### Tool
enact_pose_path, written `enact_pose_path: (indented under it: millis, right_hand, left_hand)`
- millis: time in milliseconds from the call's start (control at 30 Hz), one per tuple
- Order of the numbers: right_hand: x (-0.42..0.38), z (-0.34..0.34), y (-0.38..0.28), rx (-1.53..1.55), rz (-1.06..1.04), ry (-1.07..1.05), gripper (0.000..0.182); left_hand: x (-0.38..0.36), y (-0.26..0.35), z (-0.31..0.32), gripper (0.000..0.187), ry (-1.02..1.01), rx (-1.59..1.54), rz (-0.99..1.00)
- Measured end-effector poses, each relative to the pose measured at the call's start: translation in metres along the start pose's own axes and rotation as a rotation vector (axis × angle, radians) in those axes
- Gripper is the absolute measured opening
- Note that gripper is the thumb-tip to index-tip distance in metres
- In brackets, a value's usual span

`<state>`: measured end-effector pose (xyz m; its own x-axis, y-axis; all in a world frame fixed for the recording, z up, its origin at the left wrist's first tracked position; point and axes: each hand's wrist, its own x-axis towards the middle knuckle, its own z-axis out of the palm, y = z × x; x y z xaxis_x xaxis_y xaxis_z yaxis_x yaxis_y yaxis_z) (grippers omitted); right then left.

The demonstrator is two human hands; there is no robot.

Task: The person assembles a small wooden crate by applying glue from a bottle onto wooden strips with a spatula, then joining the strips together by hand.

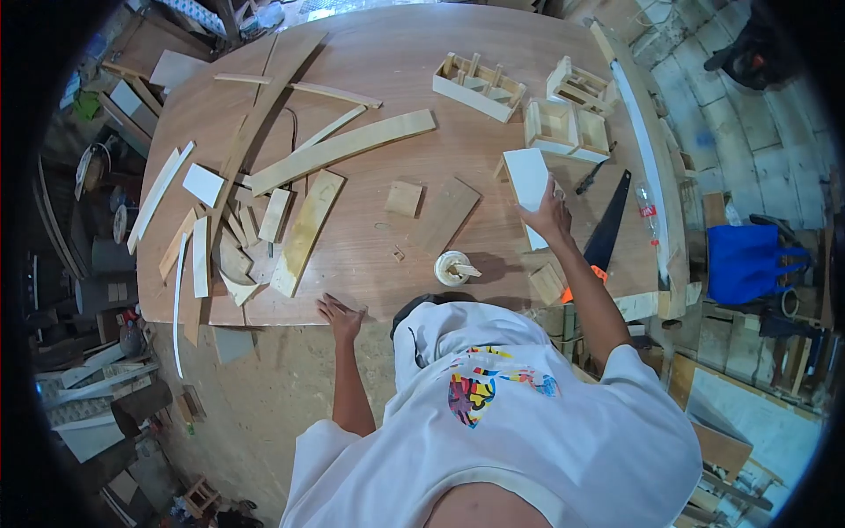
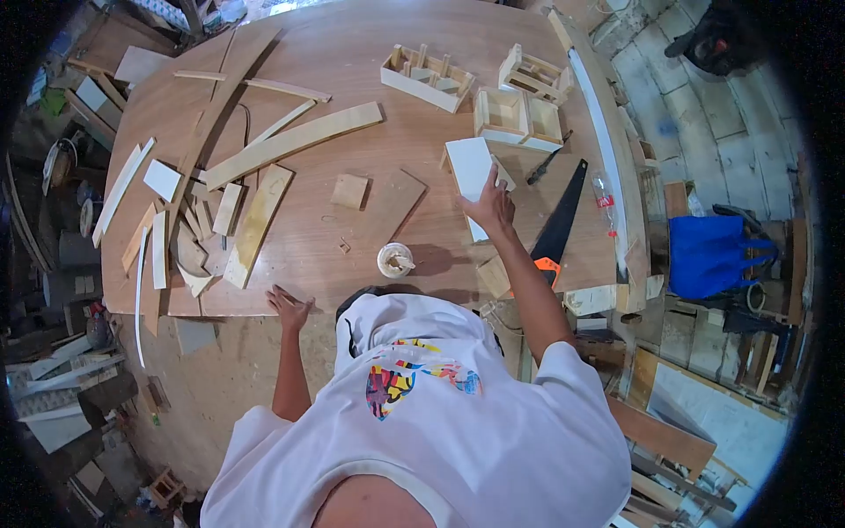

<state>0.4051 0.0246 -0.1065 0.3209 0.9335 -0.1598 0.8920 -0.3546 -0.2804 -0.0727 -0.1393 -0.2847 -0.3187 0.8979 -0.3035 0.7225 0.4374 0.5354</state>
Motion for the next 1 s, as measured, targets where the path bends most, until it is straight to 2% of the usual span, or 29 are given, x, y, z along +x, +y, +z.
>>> enact_pose_path:
  millis: [233,367,467,533,833,933,1000]
  right_hand:
    - [0.005,0.018,0.005,-0.048,0.007,0.038,0.108]
    - [0.004,0.023,0.006,-0.031,0.046,-0.002,0.108]
    - [0.003,0.028,0.009,-0.023,0.052,0.009,0.108]
    - [0.003,0.028,0.009,-0.023,0.047,0.023,0.108]
    - [0.006,0.024,0.009,-0.054,0.098,-0.043,0.113]
    - [0.004,0.022,0.011,-0.036,0.105,-0.069,0.113]
    - [0.005,0.022,0.015,0.022,0.107,-0.058,0.112]
  left_hand:
    - [0.006,-0.011,0.006,0.130,0.045,-0.020,0.045]
    - [0.000,0.006,-0.006,0.130,-0.001,-0.069,-0.060]
    - [0.002,-0.003,0.001,0.129,0.014,-0.055,-0.037]
    - [0.002,-0.008,0.004,0.129,0.070,-0.028,0.051]
    - [-0.001,0.004,-0.004,0.128,0.010,-0.085,-0.059]
    - [0.002,-0.003,0.000,0.127,0.049,-0.053,0.029]
    - [0.002,-0.004,0.001,0.127,0.037,-0.053,-0.001]
